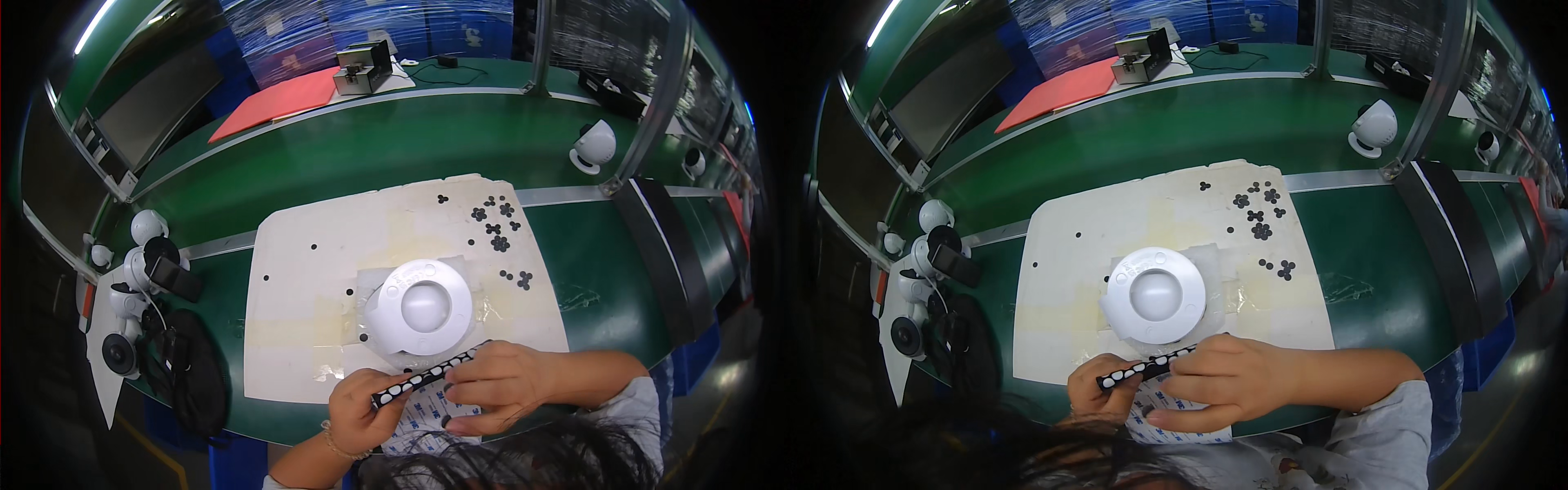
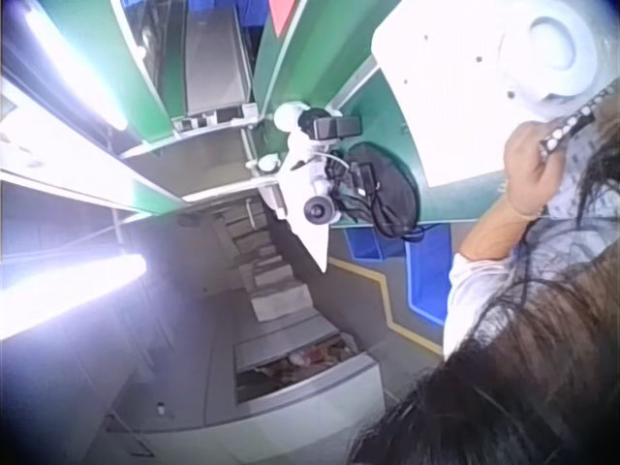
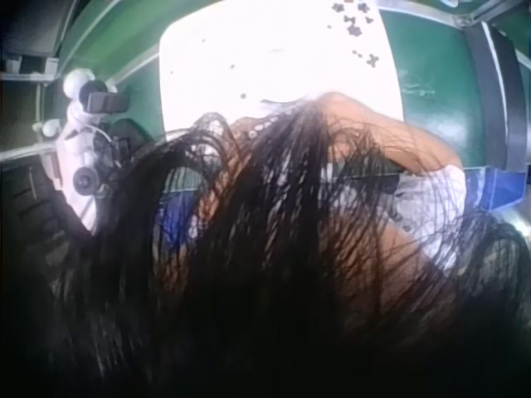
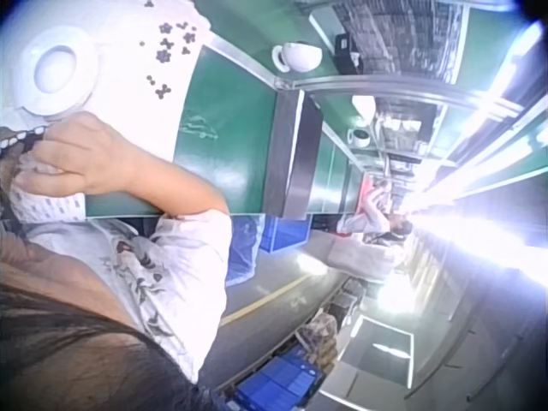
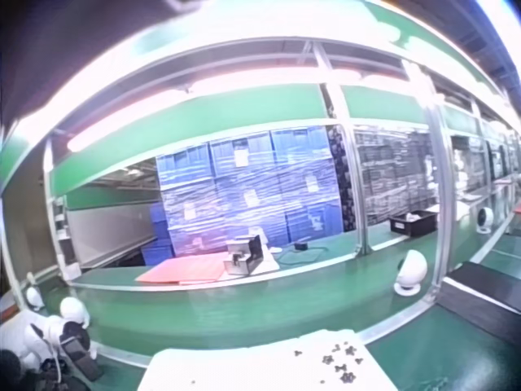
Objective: The person repeatedly picks small black circular components from a sheet and places them into holes on white dome-shaped housings. They handle the housings one at a time, rotating them to access different holes, and set each completed unit aside on the green workbench.
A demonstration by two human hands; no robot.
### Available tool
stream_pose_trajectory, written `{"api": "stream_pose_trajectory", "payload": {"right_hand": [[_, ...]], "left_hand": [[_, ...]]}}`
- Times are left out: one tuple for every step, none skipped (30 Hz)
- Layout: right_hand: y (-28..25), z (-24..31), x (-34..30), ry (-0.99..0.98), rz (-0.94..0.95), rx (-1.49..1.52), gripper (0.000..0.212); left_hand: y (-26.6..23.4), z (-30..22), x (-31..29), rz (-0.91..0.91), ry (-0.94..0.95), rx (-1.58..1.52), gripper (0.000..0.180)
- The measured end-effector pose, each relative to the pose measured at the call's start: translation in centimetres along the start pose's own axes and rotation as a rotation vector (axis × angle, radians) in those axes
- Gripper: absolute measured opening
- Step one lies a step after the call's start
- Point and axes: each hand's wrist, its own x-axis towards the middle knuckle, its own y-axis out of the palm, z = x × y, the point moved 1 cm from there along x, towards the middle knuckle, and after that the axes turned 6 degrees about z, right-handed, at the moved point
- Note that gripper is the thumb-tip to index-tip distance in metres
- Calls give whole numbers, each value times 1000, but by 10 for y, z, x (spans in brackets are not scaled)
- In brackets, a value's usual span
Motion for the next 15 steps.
{"api": "stream_pose_trajectory", "payload": {"right_hand": [[-1,1,-1,6,3,49,37],[-2,1,-2,12,5,98,36],[-2,-2,-2,87,-45,144,38],[-2,-6,-3,162,-95,190,39],[0,-10,-4,237,-145,236,41],[-2,-20,-3,372,-198,301,45],[-6,-31,-2,509,-254,365,50],[-9,-40,7,591,-315,454,54],[-9,-48,16,671,-377,545,59],[-10,-54,20,711,-383,588,59],[-11,-59,24,751,-388,631,59],[-10,-62,26,793,-390,678,59],[-10,-63,27,814,-364,673,59],[-9,-64,27,818,-347,659,59],[-9,-64,25,825,-328,643,59]], "left_hand": [[0,1,-1,-16,-17,-24,26],[0,2,-4,-33,-34,-47,27],[0,3,-5,-53,-48,-73,27],[2,5,-5,-80,16,-23,29],[5,7,-4,-108,80,28,31],[7,9,-4,-133,145,76,33],[8,10,-2,-98,146,101,34],[8,11,1,-63,147,127,35],[8,11,3,-28,147,155,37],[6,12,2,4,132,174,37],[2,12,0,37,117,192,37],[-1,13,-3,67,97,210,38],[-2,12,-3,73,104,213,38],[-3,11,-3,80,110,216,37],[-3,11,-3,86,116,215,37]]}}
